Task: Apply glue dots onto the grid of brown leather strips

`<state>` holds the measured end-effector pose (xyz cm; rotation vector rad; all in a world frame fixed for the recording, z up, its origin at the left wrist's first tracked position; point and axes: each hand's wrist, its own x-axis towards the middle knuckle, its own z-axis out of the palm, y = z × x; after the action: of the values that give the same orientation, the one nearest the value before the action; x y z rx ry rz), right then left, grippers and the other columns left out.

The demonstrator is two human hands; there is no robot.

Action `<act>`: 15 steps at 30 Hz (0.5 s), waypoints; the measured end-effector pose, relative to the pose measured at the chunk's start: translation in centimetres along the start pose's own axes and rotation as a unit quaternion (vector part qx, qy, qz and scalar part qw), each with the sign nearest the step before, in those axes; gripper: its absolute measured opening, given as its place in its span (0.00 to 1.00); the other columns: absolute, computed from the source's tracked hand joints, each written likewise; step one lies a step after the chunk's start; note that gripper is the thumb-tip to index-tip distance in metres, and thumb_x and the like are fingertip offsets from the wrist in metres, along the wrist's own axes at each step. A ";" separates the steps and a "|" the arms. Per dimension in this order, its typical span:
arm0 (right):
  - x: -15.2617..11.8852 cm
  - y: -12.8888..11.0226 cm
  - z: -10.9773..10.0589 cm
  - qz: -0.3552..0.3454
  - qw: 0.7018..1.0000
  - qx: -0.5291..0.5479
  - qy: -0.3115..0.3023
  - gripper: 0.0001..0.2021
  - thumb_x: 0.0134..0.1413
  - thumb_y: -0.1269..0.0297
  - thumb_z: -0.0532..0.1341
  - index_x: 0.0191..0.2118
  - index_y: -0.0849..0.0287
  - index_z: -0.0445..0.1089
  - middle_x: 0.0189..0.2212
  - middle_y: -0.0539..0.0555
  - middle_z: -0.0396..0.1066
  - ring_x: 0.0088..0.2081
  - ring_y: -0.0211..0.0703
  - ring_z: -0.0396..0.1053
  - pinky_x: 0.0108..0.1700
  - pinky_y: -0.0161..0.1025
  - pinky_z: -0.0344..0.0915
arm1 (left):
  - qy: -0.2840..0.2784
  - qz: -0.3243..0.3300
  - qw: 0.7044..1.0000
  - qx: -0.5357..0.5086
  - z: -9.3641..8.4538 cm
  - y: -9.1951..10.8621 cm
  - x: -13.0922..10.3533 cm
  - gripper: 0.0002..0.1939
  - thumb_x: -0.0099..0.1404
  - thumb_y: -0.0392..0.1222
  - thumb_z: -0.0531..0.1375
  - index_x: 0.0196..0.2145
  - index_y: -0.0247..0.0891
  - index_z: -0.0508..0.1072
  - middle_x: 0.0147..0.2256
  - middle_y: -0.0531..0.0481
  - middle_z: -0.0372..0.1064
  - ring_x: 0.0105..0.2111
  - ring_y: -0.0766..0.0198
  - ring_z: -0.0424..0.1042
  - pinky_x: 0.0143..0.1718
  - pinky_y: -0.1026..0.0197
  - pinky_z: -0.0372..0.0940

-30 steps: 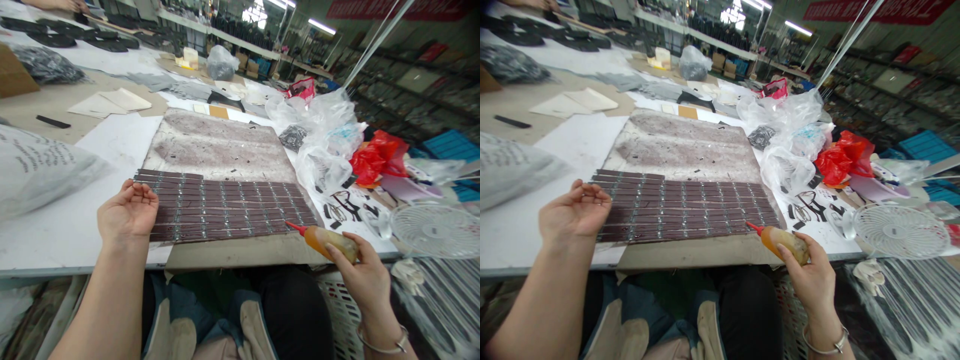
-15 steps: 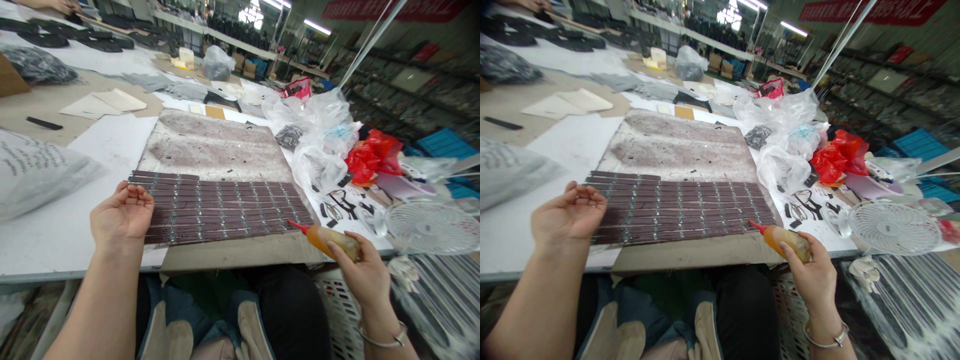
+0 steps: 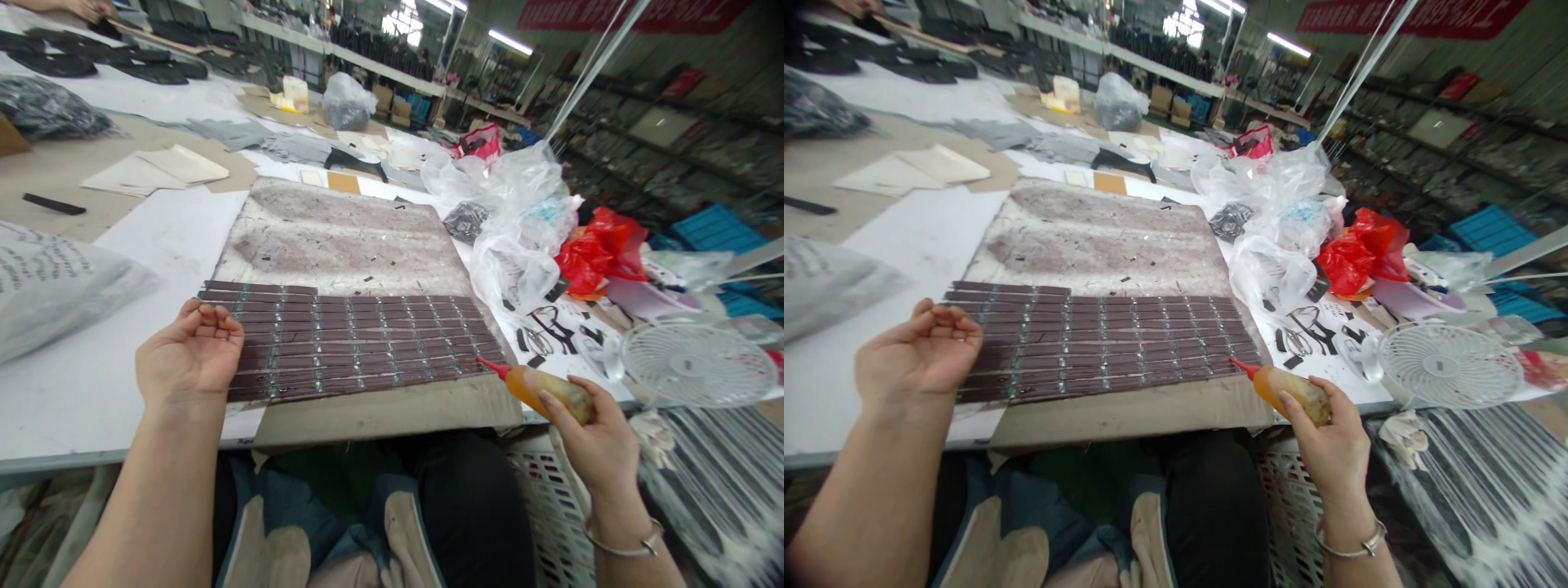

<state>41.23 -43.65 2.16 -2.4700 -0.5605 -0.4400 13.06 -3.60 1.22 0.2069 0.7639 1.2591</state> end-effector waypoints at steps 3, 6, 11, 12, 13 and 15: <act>0.1 0.9 0.2 -0.004 1.000 0.002 0.007 0.32 0.43 0.41 0.62 0.49 0.60 0.69 0.42 0.61 0.71 0.39 0.55 0.69 0.42 0.49 0.66 | -0.001 0.001 1.000 0.004 -0.1 -0.1 0.1 0.15 0.46 0.23 0.52 0.34 0.31 0.67 0.26 0.51 0.63 0.27 0.68 0.66 0.25 0.65 0.63; 0.2 1.4 0.2 -0.003 1.000 -0.005 0.013 0.32 0.43 0.41 0.63 0.49 0.59 0.69 0.42 0.60 0.71 0.38 0.54 0.69 0.42 0.50 0.67 | -0.008 0.004 1.000 0.008 -0.2 -0.1 0.3 0.15 0.46 0.24 0.52 0.34 0.31 0.67 0.26 0.50 0.63 0.27 0.67 0.66 0.25 0.65 0.63; 0.3 1.6 0.1 -0.001 1.000 -0.013 0.021 0.31 0.43 0.41 0.62 0.49 0.59 0.69 0.40 0.60 0.71 0.37 0.54 0.70 0.41 0.52 0.67 | -0.007 0.002 1.000 0.012 -0.2 -0.1 0.3 0.15 0.47 0.24 0.52 0.34 0.31 0.66 0.26 0.51 0.62 0.27 0.68 0.66 0.25 0.66 0.63; 0.4 1.7 0.1 -0.002 1.000 -0.020 0.024 0.31 0.43 0.41 0.62 0.48 0.60 0.69 0.40 0.60 0.71 0.37 0.54 0.70 0.40 0.52 0.67 | -0.006 0.001 1.000 0.013 -0.2 -0.1 0.3 0.15 0.48 0.24 0.52 0.35 0.31 0.66 0.26 0.51 0.62 0.27 0.68 0.66 0.25 0.66 0.63; 0.5 1.9 0.1 -0.001 0.999 -0.026 0.026 0.31 0.44 0.41 0.62 0.48 0.60 0.69 0.40 0.60 0.71 0.37 0.54 0.69 0.40 0.52 0.67 | -0.006 0.000 1.000 0.015 -0.2 -0.1 0.3 0.14 0.48 0.24 0.52 0.35 0.31 0.66 0.26 0.51 0.62 0.27 0.68 0.66 0.25 0.66 0.63; 0.6 2.4 0.2 -0.003 0.999 -0.031 0.028 0.30 0.44 0.42 0.62 0.48 0.60 0.69 0.39 0.60 0.71 0.36 0.55 0.69 0.39 0.52 0.66 | -0.007 0.003 1.000 0.021 -0.1 -0.1 0.2 0.14 0.49 0.24 0.52 0.35 0.31 0.65 0.26 0.51 0.62 0.27 0.68 0.66 0.25 0.66 0.62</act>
<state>42.91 -45.15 1.23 -2.5066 -0.5390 -0.5342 13.10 -3.48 0.94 0.2511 0.7783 1.2472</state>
